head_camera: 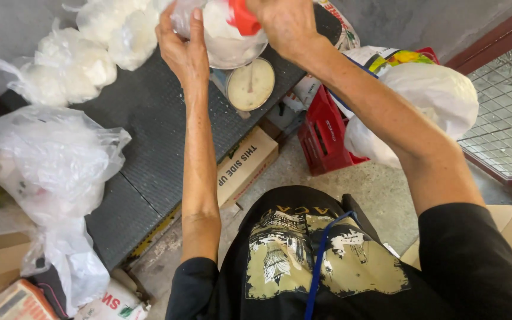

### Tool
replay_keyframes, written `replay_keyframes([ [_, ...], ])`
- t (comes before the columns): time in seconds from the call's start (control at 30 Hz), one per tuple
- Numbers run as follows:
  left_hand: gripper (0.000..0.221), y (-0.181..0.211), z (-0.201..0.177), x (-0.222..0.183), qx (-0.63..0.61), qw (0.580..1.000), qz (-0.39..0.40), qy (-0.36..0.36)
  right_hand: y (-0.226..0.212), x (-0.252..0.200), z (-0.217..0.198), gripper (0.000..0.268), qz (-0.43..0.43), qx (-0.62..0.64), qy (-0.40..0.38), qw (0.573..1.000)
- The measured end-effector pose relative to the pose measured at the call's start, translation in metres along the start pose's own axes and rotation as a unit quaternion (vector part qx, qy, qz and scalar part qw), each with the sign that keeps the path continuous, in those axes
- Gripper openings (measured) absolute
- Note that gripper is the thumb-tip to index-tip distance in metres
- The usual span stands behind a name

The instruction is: Scooping white powder from a large sack into smaller plastic bags.

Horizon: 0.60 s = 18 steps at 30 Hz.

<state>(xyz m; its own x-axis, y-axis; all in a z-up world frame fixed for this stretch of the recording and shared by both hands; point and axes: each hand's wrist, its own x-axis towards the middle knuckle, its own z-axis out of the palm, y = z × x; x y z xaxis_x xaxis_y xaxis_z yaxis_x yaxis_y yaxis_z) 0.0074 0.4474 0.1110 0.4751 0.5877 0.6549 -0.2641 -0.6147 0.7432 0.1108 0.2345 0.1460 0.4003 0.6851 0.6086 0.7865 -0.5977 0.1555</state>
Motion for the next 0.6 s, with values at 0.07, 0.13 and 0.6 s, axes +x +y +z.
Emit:
replay_keyframes([
  [0.07, 0.041, 0.001, -0.004, 0.007, -0.045, 0.998, -0.036, -0.008, -0.01, 0.007, -0.017, 0.013, -0.056, -0.035, 0.012, 0.998],
  [0.13, 0.034, -0.002, -0.006, 0.012, -0.091, 0.993, -0.074, -0.018, -0.017, 0.009, -0.026, 0.006, -0.112, -0.069, 0.019, 0.991],
  [0.6, 0.022, 0.001, -0.011, 0.015, -0.298, 0.944, -0.132, -0.05, -0.008, -0.002, -0.032, 0.006, -0.17, -0.123, 0.09, 0.974],
])
